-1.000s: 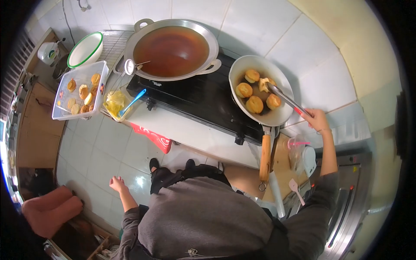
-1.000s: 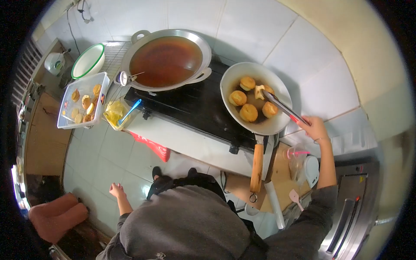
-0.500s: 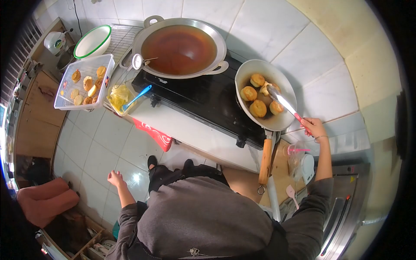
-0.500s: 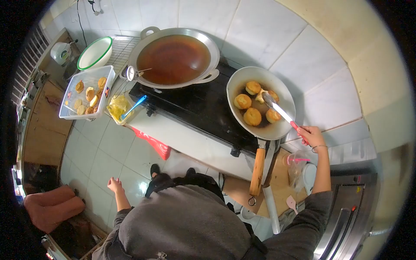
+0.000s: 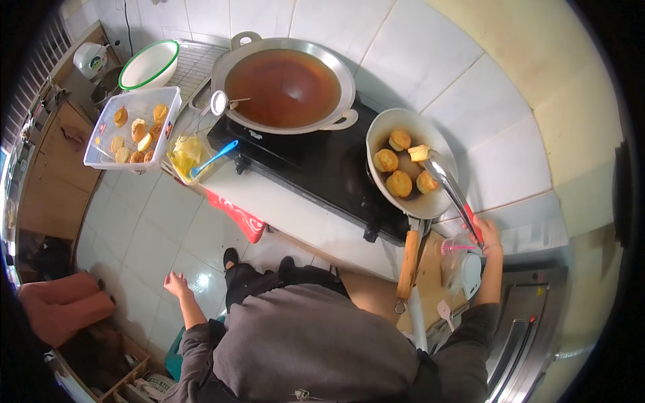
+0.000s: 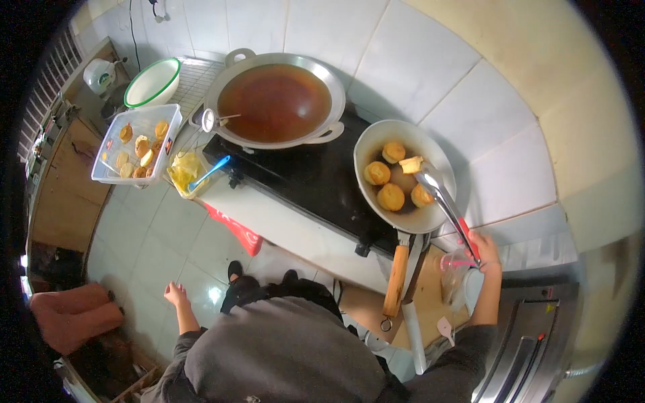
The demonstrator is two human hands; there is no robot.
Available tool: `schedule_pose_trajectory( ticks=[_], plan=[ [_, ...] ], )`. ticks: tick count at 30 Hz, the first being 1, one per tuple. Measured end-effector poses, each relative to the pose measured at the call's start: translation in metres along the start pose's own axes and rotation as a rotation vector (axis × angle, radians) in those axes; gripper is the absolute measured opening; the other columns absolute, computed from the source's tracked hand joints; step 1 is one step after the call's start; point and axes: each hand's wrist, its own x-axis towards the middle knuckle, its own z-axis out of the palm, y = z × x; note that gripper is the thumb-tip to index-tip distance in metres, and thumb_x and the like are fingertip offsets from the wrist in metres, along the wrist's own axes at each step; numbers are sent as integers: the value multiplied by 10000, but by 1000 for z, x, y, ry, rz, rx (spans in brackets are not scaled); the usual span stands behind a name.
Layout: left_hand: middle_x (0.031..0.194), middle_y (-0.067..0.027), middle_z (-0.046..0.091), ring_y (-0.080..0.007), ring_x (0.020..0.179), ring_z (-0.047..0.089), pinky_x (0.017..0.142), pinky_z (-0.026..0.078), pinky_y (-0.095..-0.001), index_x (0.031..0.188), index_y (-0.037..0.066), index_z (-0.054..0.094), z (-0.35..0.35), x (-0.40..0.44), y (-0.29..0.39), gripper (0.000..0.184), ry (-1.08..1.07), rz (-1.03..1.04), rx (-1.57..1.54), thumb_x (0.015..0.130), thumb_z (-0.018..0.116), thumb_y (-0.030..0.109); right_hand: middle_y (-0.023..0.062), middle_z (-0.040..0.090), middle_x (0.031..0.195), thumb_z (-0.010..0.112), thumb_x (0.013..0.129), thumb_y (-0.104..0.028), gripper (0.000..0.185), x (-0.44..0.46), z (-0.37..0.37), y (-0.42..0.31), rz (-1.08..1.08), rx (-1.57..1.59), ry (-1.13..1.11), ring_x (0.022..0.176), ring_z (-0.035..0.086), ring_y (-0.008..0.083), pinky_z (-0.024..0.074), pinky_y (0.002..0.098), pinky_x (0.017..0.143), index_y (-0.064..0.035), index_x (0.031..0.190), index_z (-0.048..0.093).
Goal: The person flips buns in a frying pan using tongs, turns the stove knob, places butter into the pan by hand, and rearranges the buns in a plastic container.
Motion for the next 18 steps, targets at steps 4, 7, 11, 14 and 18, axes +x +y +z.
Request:
schedule_pose_trajectory(
  ticks=[4, 7, 11, 14, 18],
  plan=[
    [1032, -88, 454, -187, 756, 512, 523, 378, -247, 1103, 64, 299, 6, 8, -7, 424, -14, 3, -12, 752, 521, 148, 58, 483, 500, 517, 779, -443, 495, -18, -4, 15, -99, 182, -73, 352, 391, 91, 280, 210, 328, 50, 817, 542],
    [996, -84, 459, -174, 728, 503, 498, 369, -241, 1100, 64, 302, 17, -3, -1, 418, 16, 9, 7, 752, 518, 143, 45, 437, 456, 514, 761, -501, 565, -28, -3, 23, -183, 310, -102, 335, 367, 85, 251, 207, 312, 62, 793, 531],
    [953, -75, 453, -161, 706, 495, 497, 370, -243, 1104, 62, 301, 26, -4, 1, 416, 0, 29, 47, 755, 511, 141, 51, 436, 456, 520, 753, -514, 585, -36, -3, 23, -214, 368, -98, 338, 363, 83, 246, 210, 310, 71, 768, 526],
    [937, -72, 447, -159, 701, 493, 503, 372, -247, 1107, 56, 307, 26, -5, -1, 415, -11, 29, 76, 756, 510, 144, 59, 459, 478, 514, 768, -491, 568, -38, -4, 20, -204, 315, -18, 344, 370, 89, 262, 215, 321, 76, 787, 528],
    [968, -85, 443, -173, 732, 504, 525, 382, -261, 1112, 48, 313, 27, -2, -3, 417, -23, 37, 110, 757, 508, 148, 62, 523, 565, 532, 792, -389, 470, -19, -2, 10, -21, 85, -1, 370, 399, 96, 303, 222, 349, 77, 855, 546]
  ],
)
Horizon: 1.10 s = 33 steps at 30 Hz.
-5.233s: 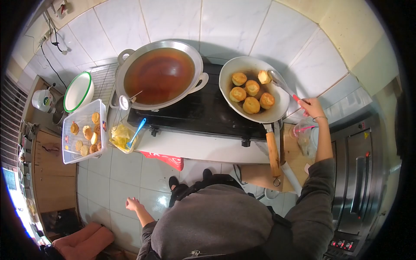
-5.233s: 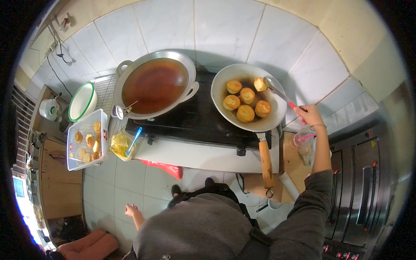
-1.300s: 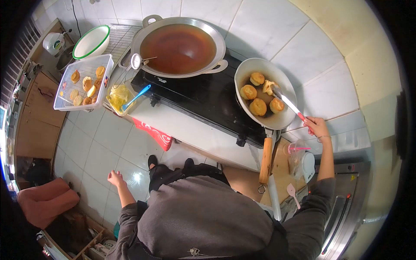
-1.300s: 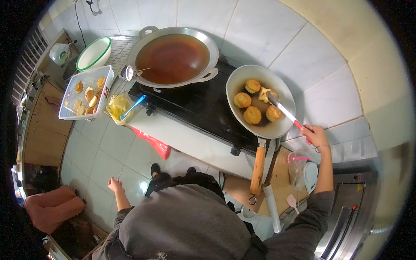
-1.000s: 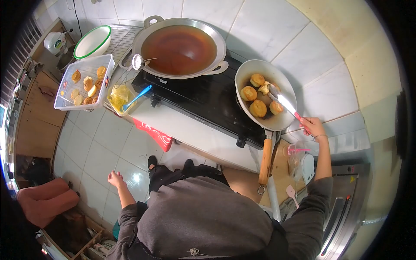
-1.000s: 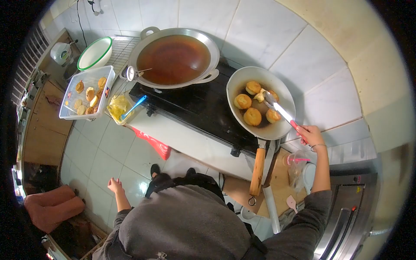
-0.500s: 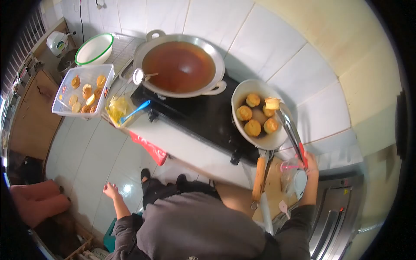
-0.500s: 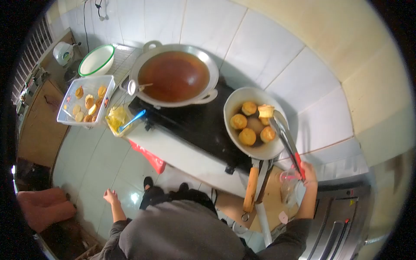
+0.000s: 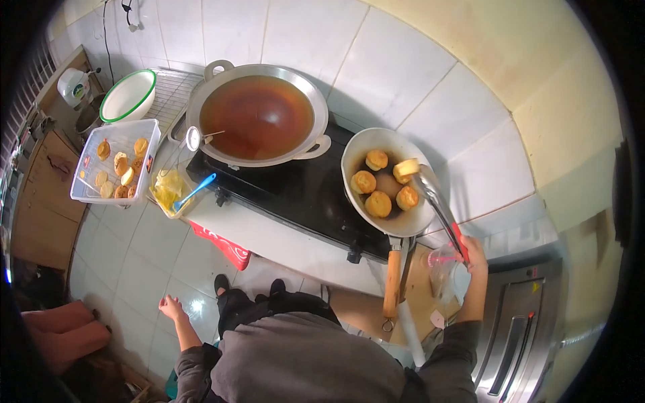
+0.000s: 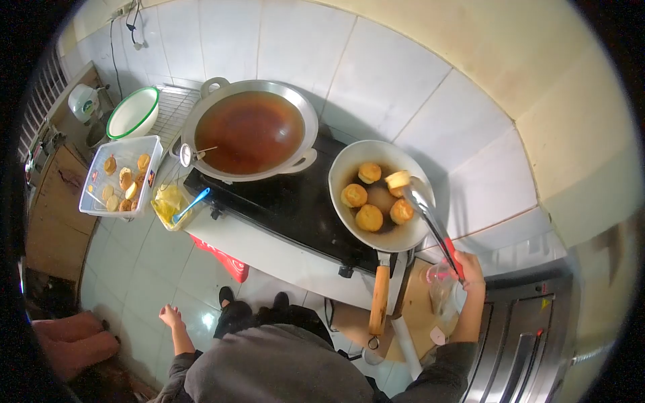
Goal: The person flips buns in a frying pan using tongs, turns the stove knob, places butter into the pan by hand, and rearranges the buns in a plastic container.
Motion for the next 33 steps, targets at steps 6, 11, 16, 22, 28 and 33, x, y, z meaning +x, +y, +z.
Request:
schedule_pose_trajectory(
  ticks=[6, 11, 16, 22, 28, 33],
  plan=[
    [1067, -114, 436, -212, 811, 522, 572, 398, -277, 1129, 44, 301, 1, -4, 5, 428, -16, -17, 4, 765, 497, 153, 30, 572, 658, 587, 780, -264, 335, 20, 39, -41, 38, -305, 103, 449, 446, 66, 349, 197, 392, 25, 948, 586],
    [1077, -107, 438, -215, 814, 518, 556, 388, -272, 1133, 44, 290, -4, -6, 7, 437, -7, -11, -33, 761, 496, 147, 132, 576, 656, 632, 713, -271, 439, -1, 39, -99, -310, -995, 242, 523, 539, 215, 424, 312, 499, 72, 976, 552],
    [1082, -105, 438, -205, 819, 509, 535, 375, -261, 1128, 42, 286, -8, 1, -4, 447, 9, -43, -41, 750, 501, 146, 217, 573, 704, 645, 667, -267, 453, 10, 105, -141, -613, -1227, 274, 648, 565, 346, 448, 384, 578, 58, 966, 542],
    [1016, -81, 439, -201, 846, 491, 604, 389, -280, 1092, 62, 312, -9, -4, -5, 416, -5, -36, -99, 747, 518, 169, 204, 572, 694, 633, 669, -294, 380, 54, 132, -140, -460, -1563, 159, 660, 570, 341, 464, 405, 608, 7, 889, 557],
    [964, -85, 457, -197, 813, 507, 528, 379, -255, 1093, 30, 325, -23, -1, -12, 414, 35, -27, -136, 744, 513, 149, 183, 554, 602, 618, 681, -313, 353, 86, 97, -125, -491, -1153, 90, 562, 530, 323, 447, 345, 552, 33, 744, 590],
    [1097, -121, 423, -205, 794, 515, 522, 386, -252, 1132, 33, 273, -33, 2, -14, 463, 49, -49, -113, 756, 519, 145, 76, 558, 586, 571, 774, -312, 337, 105, 45, -103, 3, -651, 48, 410, 448, 86, 348, 221, 355, 24, 749, 590]
  ],
)
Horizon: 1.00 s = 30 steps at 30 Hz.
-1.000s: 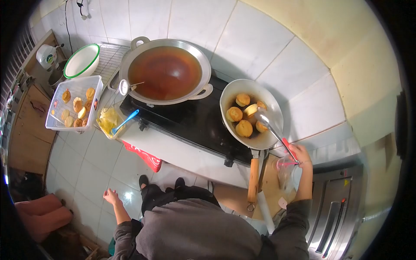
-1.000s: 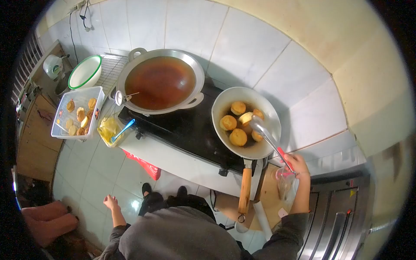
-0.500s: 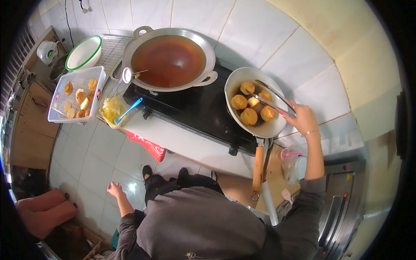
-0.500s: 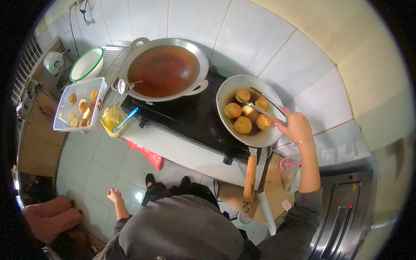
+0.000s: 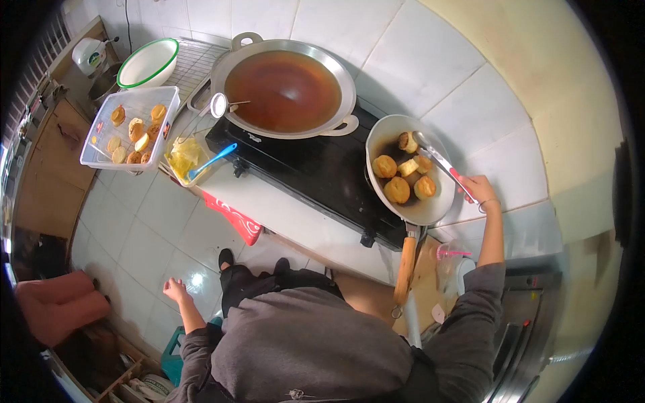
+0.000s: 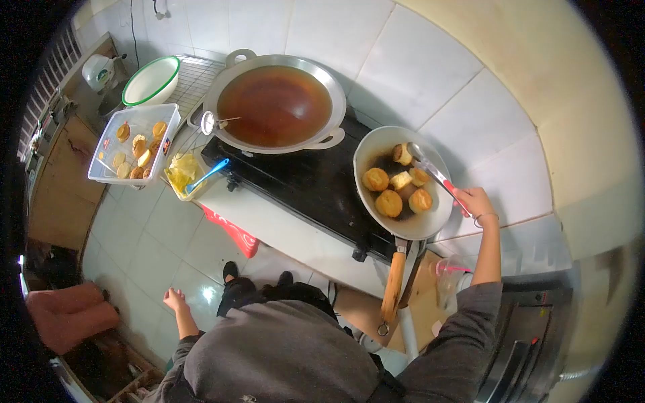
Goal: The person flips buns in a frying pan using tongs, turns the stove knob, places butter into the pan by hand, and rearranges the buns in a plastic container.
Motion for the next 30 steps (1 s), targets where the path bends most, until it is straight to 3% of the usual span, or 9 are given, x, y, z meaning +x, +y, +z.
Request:
schedule_pose_trajectory(
  ticks=[4, 7, 11, 17, 20, 23, 26, 29, 30],
  plan=[
    [881, -95, 477, -164, 700, 513, 473, 367, -227, 1068, 16, 339, 2, 2, -4, 374, 64, 56, -24, 749, 500, 128, 77, 584, 639, 574, 775, -331, 361, 7, 0, 20, 78, 213, 1, 393, 432, 87, 341, 216, 340, 29, 805, 580],
    [982, -95, 449, -147, 656, 505, 449, 368, -210, 1071, 38, 299, 0, 8, -3, 393, -33, 26, -19, 758, 526, 109, 79, 582, 644, 574, 775, -329, 372, 10, -1, 23, 83, 199, 0, 385, 426, 90, 337, 215, 337, 39, 831, 574],
    [976, -77, 452, -147, 682, 502, 474, 373, -233, 1065, 58, 314, -1, 18, -8, 374, -50, 23, 23, 765, 523, 132, 66, 567, 601, 575, 771, -329, 376, 5, 0, 7, 75, 215, -42, 383, 412, 87, 314, 216, 334, 46, 794, 582],
    [968, -62, 456, -152, 685, 498, 493, 373, -244, 1079, 73, 334, 3, 12, -4, 364, 1, 14, -21, 766, 506, 142, 43, 500, 474, 592, 740, -362, 388, -11, 1, -22, -86, -209, 81, 391, 422, 86, 325, 230, 348, 21, 679, 614],
    [956, -60, 463, -159, 694, 512, 493, 371, -245, 1105, 79, 354, 1, 15, -3, 367, 1, -44, -5, 772, 492, 150, 40, 485, 464, 597, 731, -365, 378, -5, 9, -23, -342, -532, 165, 387, 436, 91, 344, 237, 358, 10, 695, 623],
    [956, -73, 471, -179, 707, 535, 484, 381, -259, 1124, 68, 363, 0, 33, -10, 384, 22, -65, 94, 766, 486, 132, 18, 471, 480, 564, 762, -316, 336, 2, 17, -29, -306, -518, 139, 413, 446, 86, 352, 226, 366, 3, 669, 609],
    [967, -81, 474, -187, 702, 534, 483, 392, -264, 1106, 58, 371, 0, 29, -13, 372, -16, -10, -46, 759, 493, 115, 34, 503, 523, 564, 767, -342, 353, -5, 12, -33, -32, -216, 62, 409, 452, 92, 348, 232, 363, -1, 692, 614],
    [966, -89, 471, -198, 710, 532, 486, 396, -266, 1083, 55, 364, -6, 44, -29, 364, -59, 29, -214, 750, 502, 104, 49, 520, 521, 547, 777, -324, 363, -11, -3, -6, 23, 129, 56, 396, 453, 100, 332, 231, 352, 25, 685, 586],
    [957, -100, 467, -207, 721, 527, 503, 404, -270, 1096, 55, 334, -11, 35, -21, 387, -68, -2, -113, 750, 503, 97, 49, 514, 521, 538, 785, -318, 361, -16, -6, -2, 3, 201, 66, 388, 443, 100, 325, 230, 348, 31, 709, 582]
  ],
)
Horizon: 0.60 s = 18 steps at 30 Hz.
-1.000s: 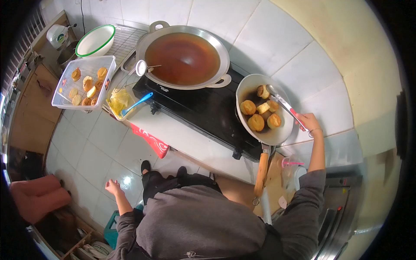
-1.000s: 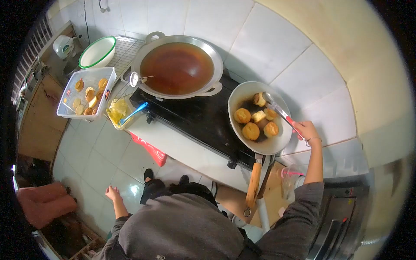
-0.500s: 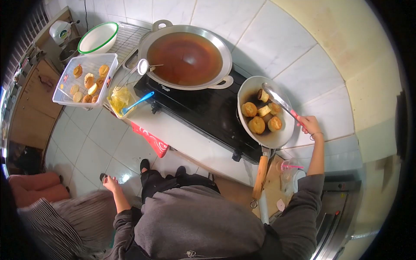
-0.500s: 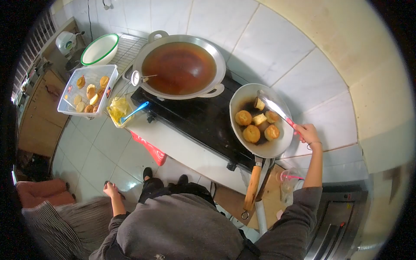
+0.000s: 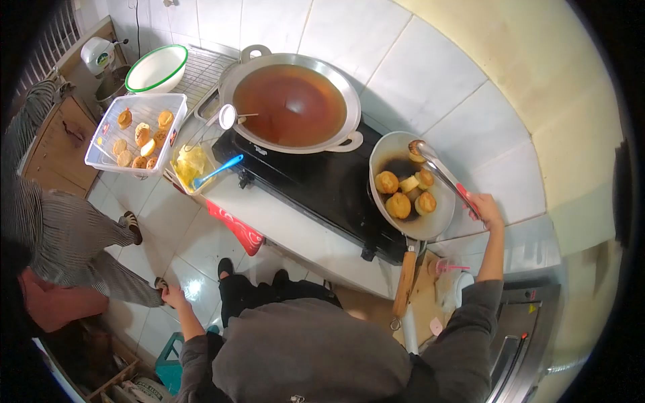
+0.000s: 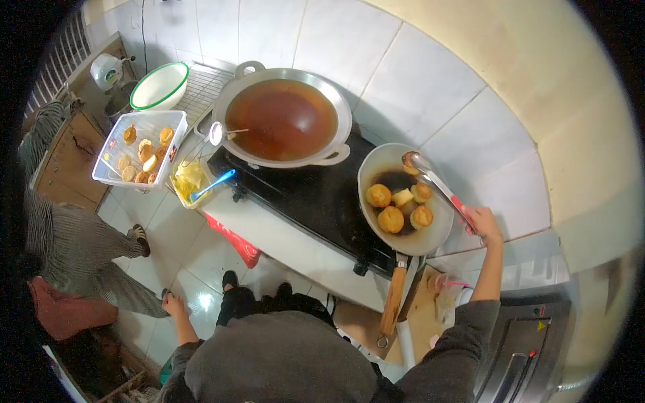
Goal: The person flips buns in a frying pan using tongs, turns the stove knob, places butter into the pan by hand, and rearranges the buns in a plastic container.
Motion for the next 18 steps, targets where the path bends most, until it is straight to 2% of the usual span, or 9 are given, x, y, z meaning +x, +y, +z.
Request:
schedule_pose_trajectory(
  ticks=[3, 5, 11, 14, 18],
  plan=[
    [938, -103, 464, -196, 712, 525, 493, 400, -267, 1115, 58, 305, 11, -32, 19, 411, 173, -14, 38, 756, 503, 100, 50, 495, 511, 509, 805, -307, 364, -18, -10, 5, -60, 173, 8, 367, 418, 100, 310, 225, 340, 49, 764, 570],
    [945, -108, 468, -192, 707, 525, 482, 399, -264, 1122, 59, 301, 7, -31, 19, 415, 159, -17, 56, 762, 501, 107, 52, 482, 492, 488, 817, -308, 376, -30, -15, 0, -99, 226, -15, 361, 411, 100, 306, 221, 338, 58, 779, 563],
    [960, -108, 483, -172, 672, 545, 471, 413, -255, 1117, 43, 324, 16, -5, 38, 408, 104, 33, 121, 770, 523, 122, 44, 453, 450, 481, 810, -370, 432, -69, 9, -112, -356, 164, -170, 333, 377, 92, 287, 216, 325, 50, 748, 562],
    [956, -88, 487, -153, 677, 549, 494, 427, -242, 1092, 52, 357, 43, 2, 73, 382, 90, 47, 20, 770, 544, 140, 28, 452, 442, 494, 793, -407, 454, -69, 61, -200, -447, 123, -343, 320, 366, 84, 284, 209, 320, 38, 733, 564],
    [951, -64, 482, -149, 718, 539, 555, 438, -261, 1069, 84, 396, 85, 33, 126, 329, -28, 46, -70, 784, 533, 177, 28, 480, 465, 486, 808, -403, 437, -56, 173, -310, -479, 78, -598, 332, 377, 68, 299, 177, 336, 22, 748, 575]
  ],
)
